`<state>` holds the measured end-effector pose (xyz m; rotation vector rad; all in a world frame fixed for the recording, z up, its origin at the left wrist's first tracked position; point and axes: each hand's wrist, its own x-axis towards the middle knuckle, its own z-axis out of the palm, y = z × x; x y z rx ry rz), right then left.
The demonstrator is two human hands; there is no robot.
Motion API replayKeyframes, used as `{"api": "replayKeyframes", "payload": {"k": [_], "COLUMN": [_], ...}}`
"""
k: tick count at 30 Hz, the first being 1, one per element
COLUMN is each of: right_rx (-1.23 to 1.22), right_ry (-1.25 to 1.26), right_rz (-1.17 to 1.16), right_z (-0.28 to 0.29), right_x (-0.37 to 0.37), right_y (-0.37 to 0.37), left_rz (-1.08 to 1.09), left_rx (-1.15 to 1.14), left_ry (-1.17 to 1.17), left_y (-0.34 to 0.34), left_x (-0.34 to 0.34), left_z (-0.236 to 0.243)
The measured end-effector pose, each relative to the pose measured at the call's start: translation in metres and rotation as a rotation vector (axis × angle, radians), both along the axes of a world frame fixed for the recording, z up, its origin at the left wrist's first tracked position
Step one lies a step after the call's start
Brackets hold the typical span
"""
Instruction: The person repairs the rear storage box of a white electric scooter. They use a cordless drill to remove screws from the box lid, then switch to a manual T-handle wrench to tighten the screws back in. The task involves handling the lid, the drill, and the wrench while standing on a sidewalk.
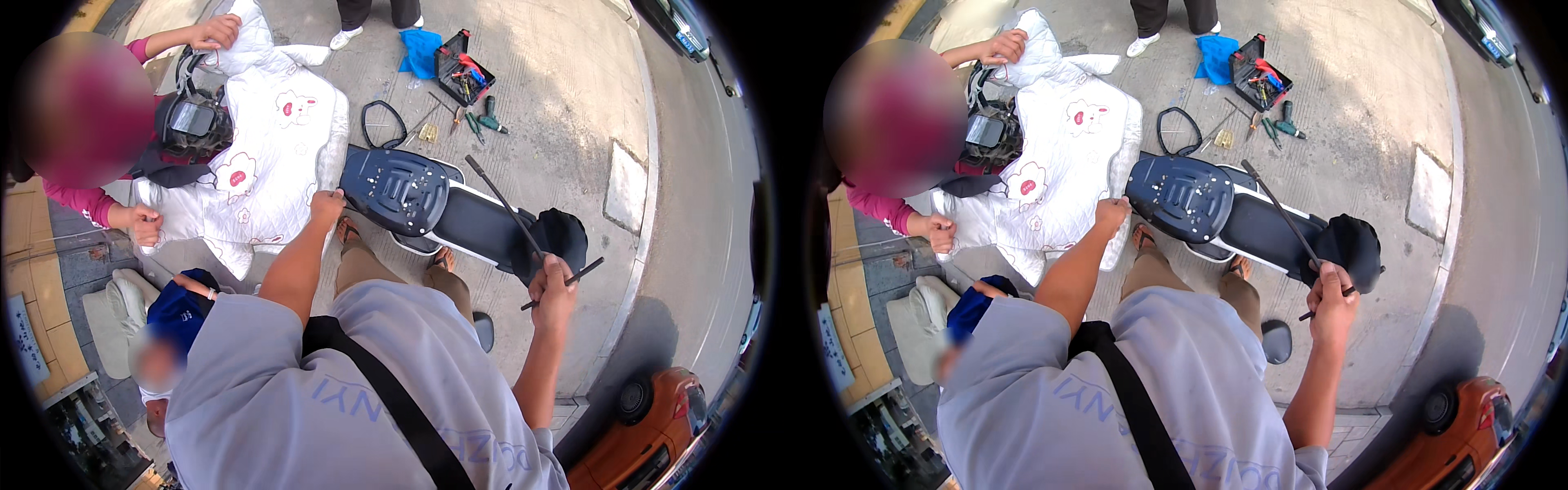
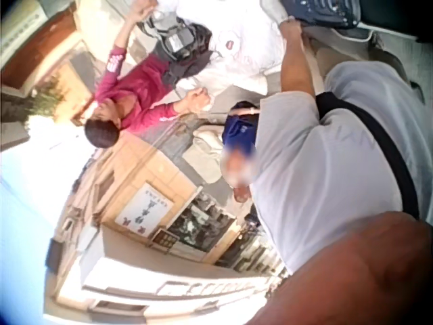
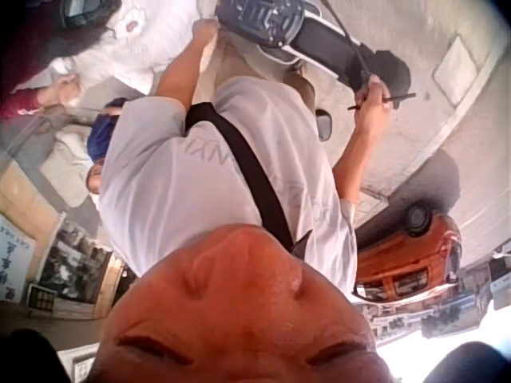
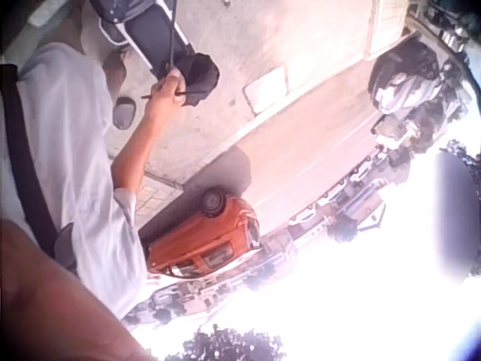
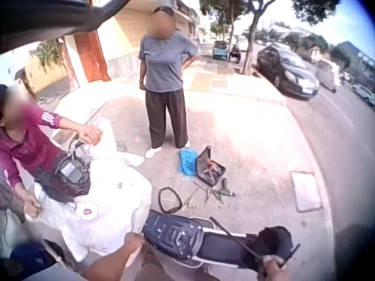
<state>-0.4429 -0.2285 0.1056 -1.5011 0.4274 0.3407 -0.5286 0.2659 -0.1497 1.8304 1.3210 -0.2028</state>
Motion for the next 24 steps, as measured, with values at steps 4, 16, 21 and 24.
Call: {"api": "replayKeyframes", "payload": {"k": [4,16,21,24], "right_rx": [0.026,-0.163,-0.025,-0.142], "right_ry": [-0.177,-0.516,-0.546,-0.518], "right_rz": [0.276,0.890,0.931,0.860], "right_z": [-0.016,-0.039,-0.038,-0.004], "right_x": [0.004,-0.077,-0.095,-0.114], "right_y": [0.009,0.065,0.045,0.029], "left_rz": [-0.197,0.281,0.216,-0.222], "left_rx": [-0.201,-1.182,-1.197,-0.479], "left_ry": [0.095,-0.711,-0.762,-0.658], "left_y": [-0.022,-0.263,-0.284,-0.277], "left_x": [0.007,-0.067,-0.099,-0.119], "left_z": [0.080,0.226,0.243,0.268]}}
